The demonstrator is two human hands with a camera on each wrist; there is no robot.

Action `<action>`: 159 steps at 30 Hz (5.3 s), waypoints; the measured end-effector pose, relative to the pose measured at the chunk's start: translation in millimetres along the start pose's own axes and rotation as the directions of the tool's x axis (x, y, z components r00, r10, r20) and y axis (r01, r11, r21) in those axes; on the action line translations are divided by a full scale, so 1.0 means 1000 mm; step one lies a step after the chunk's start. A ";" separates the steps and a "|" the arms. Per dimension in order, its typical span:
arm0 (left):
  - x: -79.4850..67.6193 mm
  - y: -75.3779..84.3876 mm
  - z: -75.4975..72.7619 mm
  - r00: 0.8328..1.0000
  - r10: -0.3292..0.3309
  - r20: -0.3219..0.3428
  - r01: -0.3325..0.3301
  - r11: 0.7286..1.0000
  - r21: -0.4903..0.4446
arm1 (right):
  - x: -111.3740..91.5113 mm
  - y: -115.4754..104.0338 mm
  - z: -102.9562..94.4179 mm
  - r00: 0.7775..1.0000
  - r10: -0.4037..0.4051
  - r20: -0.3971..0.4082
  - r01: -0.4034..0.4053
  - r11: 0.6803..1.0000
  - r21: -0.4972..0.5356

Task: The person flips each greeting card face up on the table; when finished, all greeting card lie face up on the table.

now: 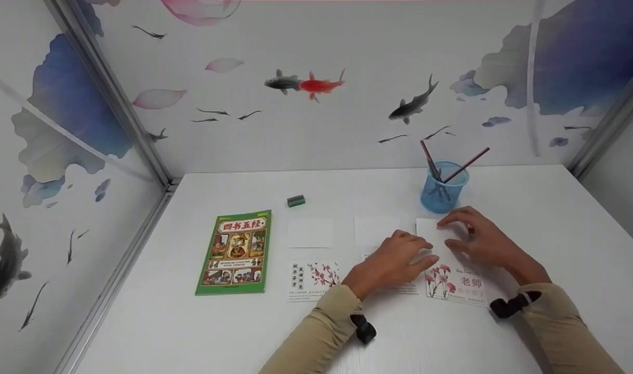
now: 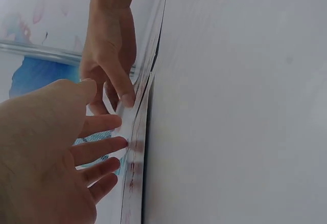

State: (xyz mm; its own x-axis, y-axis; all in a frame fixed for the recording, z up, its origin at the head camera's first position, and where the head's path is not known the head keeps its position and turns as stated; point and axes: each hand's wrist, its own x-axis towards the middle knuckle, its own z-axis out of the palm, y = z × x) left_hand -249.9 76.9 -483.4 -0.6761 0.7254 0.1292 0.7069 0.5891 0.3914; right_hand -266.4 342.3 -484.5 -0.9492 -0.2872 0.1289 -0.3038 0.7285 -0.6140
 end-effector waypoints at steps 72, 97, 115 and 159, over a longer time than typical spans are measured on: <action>0.050 0.036 0.019 0.952 -0.283 -0.119 0.280 0.959 -0.040 | -0.002 -0.013 -0.017 0.931 0.363 0.034 -0.360 0.931 -0.064; -0.063 -0.059 -0.044 0.920 -0.347 -0.180 0.326 0.935 -0.138 | 0.017 -0.069 0.023 0.987 0.145 0.064 -0.143 0.989 -0.032; -0.069 -0.069 -0.041 0.924 -0.340 -0.176 0.290 0.922 -0.257 | 0.031 -0.091 0.057 0.997 0.076 0.022 -0.078 0.990 0.119; -0.064 -0.058 -0.041 0.993 -0.070 -0.096 -0.057 0.430 -0.901 | 0.029 -0.102 0.063 0.981 -0.033 -0.191 0.050 0.995 0.085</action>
State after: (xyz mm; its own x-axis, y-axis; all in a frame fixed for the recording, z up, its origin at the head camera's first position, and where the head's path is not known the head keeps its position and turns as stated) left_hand -255.9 -18.7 -477.1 -0.7410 0.6446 0.1883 0.1549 -0.1088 0.9819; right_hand -257.6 220.8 -467.2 -0.9370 -0.1867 0.2952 -0.3424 0.6580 -0.6706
